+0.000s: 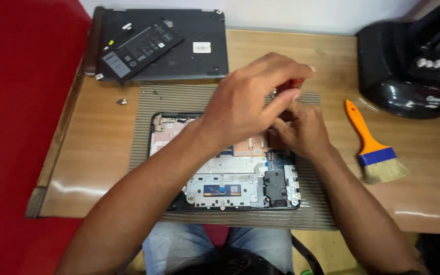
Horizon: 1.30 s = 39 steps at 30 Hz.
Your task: The person uses a screwdriver to remove screws from a disassembled laptop motherboard. They then use their hands to disconnect ribbon cables and remove a metal bracket from the laptop chassis.
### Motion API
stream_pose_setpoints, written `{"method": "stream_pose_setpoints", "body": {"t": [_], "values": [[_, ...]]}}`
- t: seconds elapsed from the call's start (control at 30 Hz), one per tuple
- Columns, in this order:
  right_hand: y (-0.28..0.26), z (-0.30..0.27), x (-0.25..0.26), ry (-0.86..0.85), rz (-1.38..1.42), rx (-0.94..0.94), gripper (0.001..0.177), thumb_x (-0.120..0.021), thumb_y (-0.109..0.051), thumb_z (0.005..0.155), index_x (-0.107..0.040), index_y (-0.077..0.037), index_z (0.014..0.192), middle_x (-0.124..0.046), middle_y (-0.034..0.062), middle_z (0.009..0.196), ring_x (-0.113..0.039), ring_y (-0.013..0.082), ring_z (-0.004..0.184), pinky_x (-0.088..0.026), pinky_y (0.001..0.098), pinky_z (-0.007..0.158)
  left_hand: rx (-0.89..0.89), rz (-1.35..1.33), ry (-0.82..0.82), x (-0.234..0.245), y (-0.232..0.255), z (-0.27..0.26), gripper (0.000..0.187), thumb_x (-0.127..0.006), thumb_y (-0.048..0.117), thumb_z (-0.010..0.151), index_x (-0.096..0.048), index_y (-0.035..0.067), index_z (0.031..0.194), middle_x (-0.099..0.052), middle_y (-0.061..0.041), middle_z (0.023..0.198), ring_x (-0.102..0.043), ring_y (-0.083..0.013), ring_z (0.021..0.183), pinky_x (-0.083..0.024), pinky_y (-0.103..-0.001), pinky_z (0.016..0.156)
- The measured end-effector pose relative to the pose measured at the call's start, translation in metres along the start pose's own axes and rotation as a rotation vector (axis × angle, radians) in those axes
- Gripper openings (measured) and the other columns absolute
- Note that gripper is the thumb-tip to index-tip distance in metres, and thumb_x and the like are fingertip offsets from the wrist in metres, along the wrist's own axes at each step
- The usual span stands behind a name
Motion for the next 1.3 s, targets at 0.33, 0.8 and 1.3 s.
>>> {"method": "stream_pose_setpoints", "body": {"t": [0.33,0.8,1.3], "values": [[-0.004,0.001,0.004,0.065,-0.027,0.018,0.020,-0.075,-0.009,0.089,-0.058,-0.007,0.078,-0.060,0.0055,0.063,-0.052,0.0153,0.056,-0.038,0.0349,0.055,-0.018,-0.045,0.013,0.000,0.005,0.006,0.026,-0.059,0.002,0.096,-0.065,0.008,0.120,-0.069,-0.008,0.115,-0.070,-0.0228,0.108,-0.056,-0.035,0.092],[0.002,0.001,0.017,-0.038,0.090,0.030,0.009,-0.062,0.000,0.095,-0.061,-0.007,0.090,-0.055,0.0023,0.068,-0.045,0.0168,0.057,-0.036,0.0351,0.059,-0.061,0.038,0.017,-0.003,-0.001,0.011,0.026,-0.066,0.007,0.099,-0.066,0.012,0.124,-0.062,-0.005,0.111,-0.067,-0.0199,0.098,-0.057,-0.034,0.080],[-0.008,0.004,0.020,-0.006,0.101,0.024,0.011,-0.064,-0.006,0.097,-0.059,-0.006,0.087,-0.053,0.0026,0.066,-0.043,0.0147,0.058,-0.034,0.0337,0.056,-0.075,-0.064,0.014,-0.002,0.005,0.011,0.029,-0.056,-0.004,0.096,-0.064,0.004,0.123,-0.066,-0.011,0.116,-0.066,-0.0259,0.112,-0.054,-0.036,0.095]]}}
Point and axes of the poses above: each hand's wrist, its own z-axis towards the middle knuckle, its own x-axis out of the back of the hand, y = z × x, the point moved 4 cm from there along z, towards the middle knuckle
